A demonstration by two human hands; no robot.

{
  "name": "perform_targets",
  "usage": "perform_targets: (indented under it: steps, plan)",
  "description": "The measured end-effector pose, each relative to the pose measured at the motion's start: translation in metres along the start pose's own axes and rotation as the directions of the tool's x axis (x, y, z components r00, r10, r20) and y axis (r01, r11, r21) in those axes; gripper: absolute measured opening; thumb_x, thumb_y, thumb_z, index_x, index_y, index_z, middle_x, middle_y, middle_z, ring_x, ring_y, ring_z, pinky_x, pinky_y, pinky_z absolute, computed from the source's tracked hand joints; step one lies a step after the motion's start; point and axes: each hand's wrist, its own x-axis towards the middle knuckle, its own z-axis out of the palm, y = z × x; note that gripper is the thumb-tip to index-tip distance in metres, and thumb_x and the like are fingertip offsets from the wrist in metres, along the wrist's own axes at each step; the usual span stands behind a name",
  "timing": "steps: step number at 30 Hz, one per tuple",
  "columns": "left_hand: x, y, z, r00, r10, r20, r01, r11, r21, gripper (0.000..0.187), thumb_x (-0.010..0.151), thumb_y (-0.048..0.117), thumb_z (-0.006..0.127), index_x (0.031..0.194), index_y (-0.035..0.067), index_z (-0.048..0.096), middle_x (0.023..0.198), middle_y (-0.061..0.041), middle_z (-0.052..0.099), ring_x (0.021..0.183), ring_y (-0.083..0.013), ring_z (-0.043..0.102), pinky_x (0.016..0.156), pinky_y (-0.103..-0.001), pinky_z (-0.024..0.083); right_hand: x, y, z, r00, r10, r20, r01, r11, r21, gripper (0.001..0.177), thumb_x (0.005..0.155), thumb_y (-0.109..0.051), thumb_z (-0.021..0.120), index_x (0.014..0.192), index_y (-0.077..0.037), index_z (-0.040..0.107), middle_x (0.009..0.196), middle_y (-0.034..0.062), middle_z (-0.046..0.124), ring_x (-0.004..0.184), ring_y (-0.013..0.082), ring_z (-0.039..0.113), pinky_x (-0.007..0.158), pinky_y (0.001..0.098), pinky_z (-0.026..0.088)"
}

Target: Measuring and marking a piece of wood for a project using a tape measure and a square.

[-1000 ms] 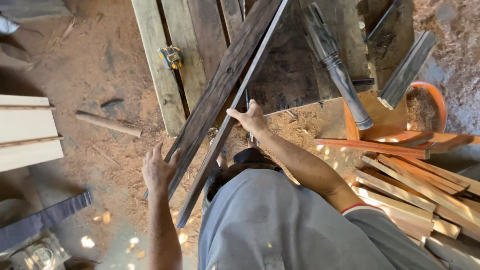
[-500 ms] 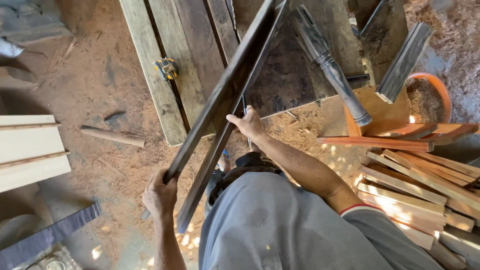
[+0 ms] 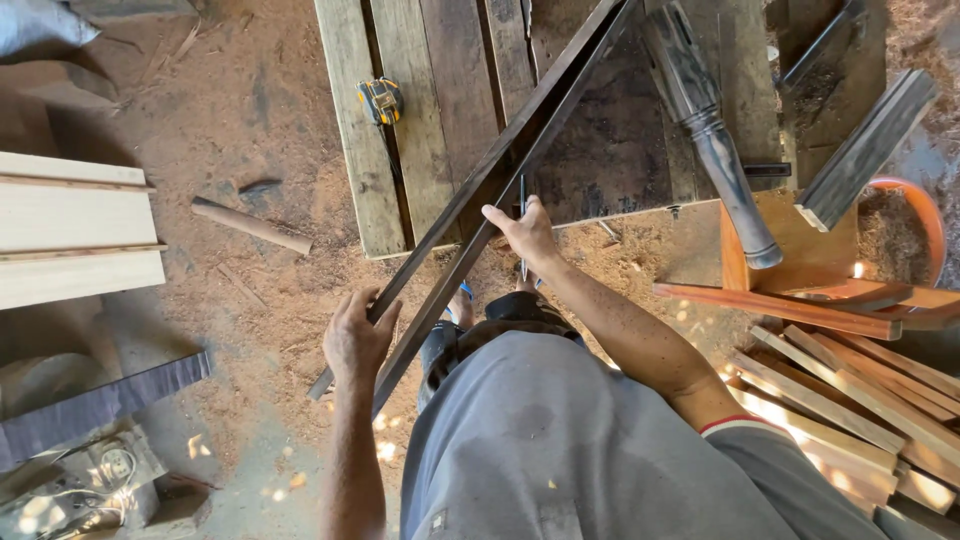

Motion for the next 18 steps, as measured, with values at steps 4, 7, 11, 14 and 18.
perform_targets:
  steps: [4,7,11,14,18]
  plan:
    - [0.02,0.044,0.007,0.989,0.143,-0.047,-0.144,0.99,-0.009,0.061,0.086,0.054,0.079,0.125,0.008,0.067,0.105,-0.01,0.072,0.095,-0.0232,0.07,0.082,-0.04,0.058,-0.016,-0.023,-0.001,0.996,0.084,0.02,-0.084,0.996,0.036,0.092,0.086,-0.05,0.073,0.138,0.016,0.035,0.091,0.0177,0.066,0.058,0.0184,0.07,0.046,0.0288,0.059]
    - [0.031,0.091,0.01,0.947,0.32,0.006,-0.32,0.946,0.058,0.097,0.08,0.067,0.083,0.142,0.0,0.049,0.124,-0.021,0.065,0.11,-0.031,0.063,0.085,-0.045,0.055,-0.01,-0.005,-0.004,0.995,0.099,0.032,-0.101,0.991,0.087,0.075,0.093,-0.052,0.067,0.13,0.01,0.045,0.077,0.0084,0.056,0.05,0.0157,0.061,0.043,0.0287,0.057]
    - [0.059,0.129,0.036,0.973,0.219,0.075,-0.231,0.938,0.26,0.125,0.063,0.064,0.087,0.153,-0.001,0.03,0.126,-0.019,0.056,0.112,-0.0326,0.059,0.089,-0.045,0.053,-0.002,0.01,-0.012,0.993,0.066,0.094,-0.086,0.969,0.231,0.056,0.098,-0.047,0.061,0.116,0.006,0.059,0.073,0.0042,0.054,0.053,0.014,0.061,0.046,0.0293,0.061]
    - [0.075,0.137,0.057,0.976,0.206,0.072,-0.218,0.935,0.281,0.103,0.073,0.046,0.085,0.151,0.001,0.036,0.123,-0.015,0.057,0.112,-0.031,0.06,0.088,-0.044,0.054,-0.005,0.016,-0.02,0.989,0.043,0.143,-0.081,0.96,0.267,0.049,0.098,-0.044,0.057,0.113,0.002,0.063,0.079,0.005,0.067,0.057,0.0136,0.066,0.046,0.0287,0.061]
    - [0.085,0.115,0.066,0.93,0.359,-0.084,-0.342,0.925,0.169,0.057,0.08,0.022,0.08,0.13,0.012,0.054,0.111,-0.008,0.067,0.105,-0.0283,0.067,0.084,-0.044,0.056,0.024,0.073,-0.037,0.979,-0.145,0.145,0.116,0.975,0.19,0.038,0.103,-0.04,0.056,0.109,-0.005,0.07,0.08,0.0067,0.071,0.059,0.0115,0.066,0.049,0.025,0.058]
